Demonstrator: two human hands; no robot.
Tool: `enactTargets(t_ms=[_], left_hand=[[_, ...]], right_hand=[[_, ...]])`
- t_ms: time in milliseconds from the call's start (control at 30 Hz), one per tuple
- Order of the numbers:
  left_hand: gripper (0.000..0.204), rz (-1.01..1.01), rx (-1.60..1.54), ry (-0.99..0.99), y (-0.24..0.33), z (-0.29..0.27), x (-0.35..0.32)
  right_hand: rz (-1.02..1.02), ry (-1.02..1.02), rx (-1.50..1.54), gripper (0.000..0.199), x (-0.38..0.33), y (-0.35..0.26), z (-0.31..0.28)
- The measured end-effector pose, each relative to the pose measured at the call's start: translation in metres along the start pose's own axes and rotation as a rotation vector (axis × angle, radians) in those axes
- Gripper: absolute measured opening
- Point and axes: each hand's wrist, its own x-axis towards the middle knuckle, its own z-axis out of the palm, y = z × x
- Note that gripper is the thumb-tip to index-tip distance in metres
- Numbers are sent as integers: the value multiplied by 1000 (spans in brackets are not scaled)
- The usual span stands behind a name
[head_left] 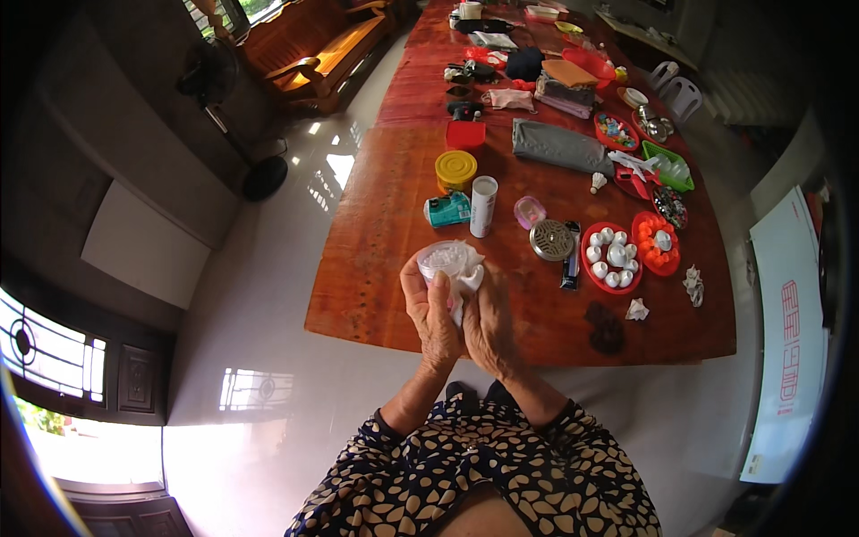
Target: The person wipes several small household items on a wooden table using a white cloth. They clean a metal strainer, a small plastic container, a cylindrical canister, a rectangular box, and a yellow-lidded container, handling each item one at a time and wiping all visible surfaces.
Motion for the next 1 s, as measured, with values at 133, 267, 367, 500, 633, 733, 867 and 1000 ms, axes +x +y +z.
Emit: enactTargets(t_ms=[133,267,367,500,633,733,867,1000], left_hand=[[34,-78,-60,1,-8,-20,6],[41,-146,-89,3,-5,-30,14],[54,-109,-161,-102,-14,-34,14],[65,-139,-183,-223,-12,-17,-2],[65,7,-119,-259,-20,-22,1],[64,45,-113,-296,-12,-24,2],[65,37,-70,-239,-9,-34,6],[57,-34,-69,-147,-6,-38,6]], right_hand=[[81,-107,176,31,-32,21,10],[-17,-496,21,17,-56,36,-17],[277,-283,312,17,-40,38,-33],[186,36,343,24,15,20,-39],[237,-177,559,33,31,0,-39],[645,-202,945,38,8,20,-33],[565,-196,838,42,-33,28,-1],[679,-302,959,35,-50,29,-1]])
